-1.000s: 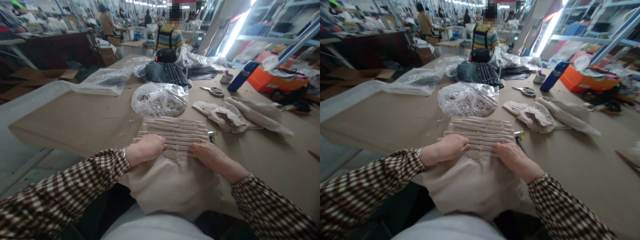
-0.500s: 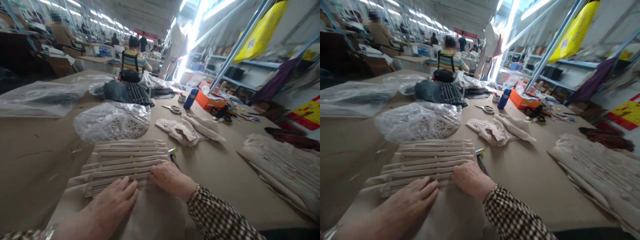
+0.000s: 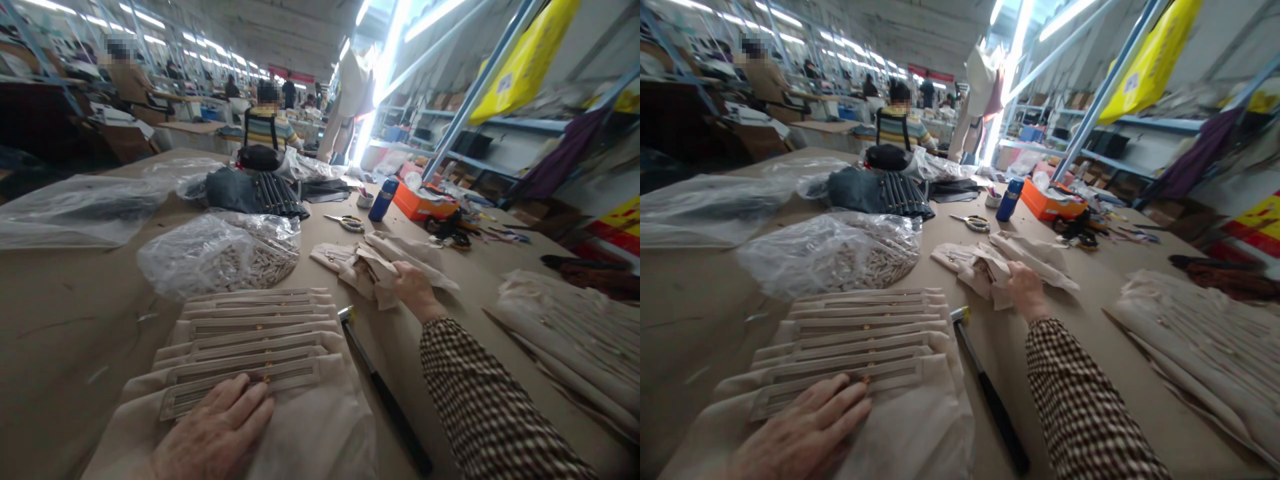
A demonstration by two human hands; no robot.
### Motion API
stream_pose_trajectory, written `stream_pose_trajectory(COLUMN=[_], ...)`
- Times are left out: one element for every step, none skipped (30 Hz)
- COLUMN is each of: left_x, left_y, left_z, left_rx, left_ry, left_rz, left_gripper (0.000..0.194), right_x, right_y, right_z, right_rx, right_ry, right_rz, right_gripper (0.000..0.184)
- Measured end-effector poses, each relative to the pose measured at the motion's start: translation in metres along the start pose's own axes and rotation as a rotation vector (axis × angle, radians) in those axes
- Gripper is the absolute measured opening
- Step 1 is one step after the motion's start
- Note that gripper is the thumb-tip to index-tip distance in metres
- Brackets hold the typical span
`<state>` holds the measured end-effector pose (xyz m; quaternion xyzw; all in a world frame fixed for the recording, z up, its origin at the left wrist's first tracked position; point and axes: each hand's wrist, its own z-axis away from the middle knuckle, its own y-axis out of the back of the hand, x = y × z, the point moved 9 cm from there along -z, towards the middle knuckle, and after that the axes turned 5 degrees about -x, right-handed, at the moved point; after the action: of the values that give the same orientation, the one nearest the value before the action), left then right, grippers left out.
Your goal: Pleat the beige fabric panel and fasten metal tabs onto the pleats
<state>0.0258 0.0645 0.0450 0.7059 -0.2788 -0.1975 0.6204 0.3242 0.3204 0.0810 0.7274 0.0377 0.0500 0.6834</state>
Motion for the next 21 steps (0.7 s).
stream_pose_trajectory(left_x=[-0.004, -0.008, -0.013, -0.016, -0.020, -0.024, -0.024, -0.019, -0.013, -0.006, -0.002, 0.000, 0.000, -0.002, -0.006, -0.009, -0.012, -0.014, -0.015, -0.013, -0.011], left_y=[0.007, 0.015, 0.021, 0.027, 0.029, 0.027, 0.024, 0.020, 0.014, 0.008, 0.001, -0.006, -0.013, -0.017, -0.019, -0.018, -0.013, -0.007, 0.001, 0.009, 0.018], left_z=[-0.007, -0.016, -0.027, -0.039, -0.052, -0.064, -0.075, -0.087, -0.097, -0.105, -0.110, -0.112, -0.111, -0.108, -0.104, -0.101, -0.099, -0.098, -0.098, -0.098, -0.099], left_rx=[-0.007, -0.015, -0.020, -0.015, -0.019, -0.022, -0.012, -0.003, 0.008, 0.023, 0.048, 0.073, 0.097, 0.124, 0.147, 0.162, 0.171, 0.174, 0.163, 0.133, 0.090], left_ry=[0.035, 0.070, 0.120, 0.178, 0.255, 0.372, 0.466, 0.506, 0.545, 0.577, 0.614, 0.666, 0.722, 0.774, 0.806, 0.813, 0.797, 0.763, 0.714, 0.656, 0.589], left_rz=[0.109, 0.256, 0.431, 0.626, 0.831, 1.034, 1.241, 1.458, 1.674, 1.859, 1.995, 2.071, 2.088, 2.063, 2.021, 1.980, 1.953, 1.943, 1.945, 1.952, 1.964], left_gripper=[0.044, 0.038, 0.033, 0.028, 0.027, 0.030, 0.033, 0.037, 0.042, 0.045, 0.045, 0.043, 0.039, 0.035, 0.032, 0.030, 0.031, 0.032, 0.034, 0.036, 0.038], right_x=[-0.004, -0.013, -0.026, -0.042, -0.061, -0.081, -0.102, -0.122, -0.140, -0.156, -0.170, -0.181, -0.189, -0.195, -0.199, -0.202, -0.202, -0.198, -0.189, -0.178, -0.164], right_y=[0.015, 0.031, 0.047, 0.063, 0.076, 0.085, 0.091, 0.094, 0.094, 0.092, 0.088, 0.085, 0.081, 0.078, 0.076, 0.074, 0.075, 0.081, 0.091, 0.104, 0.117], right_z=[0.012, 0.027, 0.045, 0.064, 0.084, 0.105, 0.125, 0.144, 0.160, 0.175, 0.187, 0.196, 0.204, 0.209, 0.212, 0.214, 0.214, 0.211, 0.204, 0.194, 0.182], right_rx=[0.059, 0.125, 0.196, 0.269, 0.330, 0.380, 0.416, 0.437, 0.448, 0.451, 0.451, 0.446, 0.431, 0.399, 0.341, 0.257, 0.165, 0.105, 0.093, 0.131, 0.209], right_ry=[0.025, 0.067, 0.125, 0.198, 0.279, 0.358, 0.439, 0.516, 0.583, 0.637, 0.672, 0.696, 0.713, 0.733, 0.775, 0.842, 0.914, 0.963, 0.980, 0.968, 0.932], right_rz=[-0.011, -0.016, -0.015, -0.007, 0.007, 0.021, 0.022, 0.014, -0.003, -0.027, -0.055, -0.083, -0.113, -0.153, -0.205, -0.270, -0.351, -0.440, -0.515, -0.564, -0.577], right_gripper=[0.034, 0.035, 0.035, 0.034, 0.032, 0.030, 0.028, 0.025, 0.024, 0.023, 0.022, 0.021, 0.021, 0.021, 0.023, 0.024, 0.025, 0.023, 0.019, 0.015, 0.015])
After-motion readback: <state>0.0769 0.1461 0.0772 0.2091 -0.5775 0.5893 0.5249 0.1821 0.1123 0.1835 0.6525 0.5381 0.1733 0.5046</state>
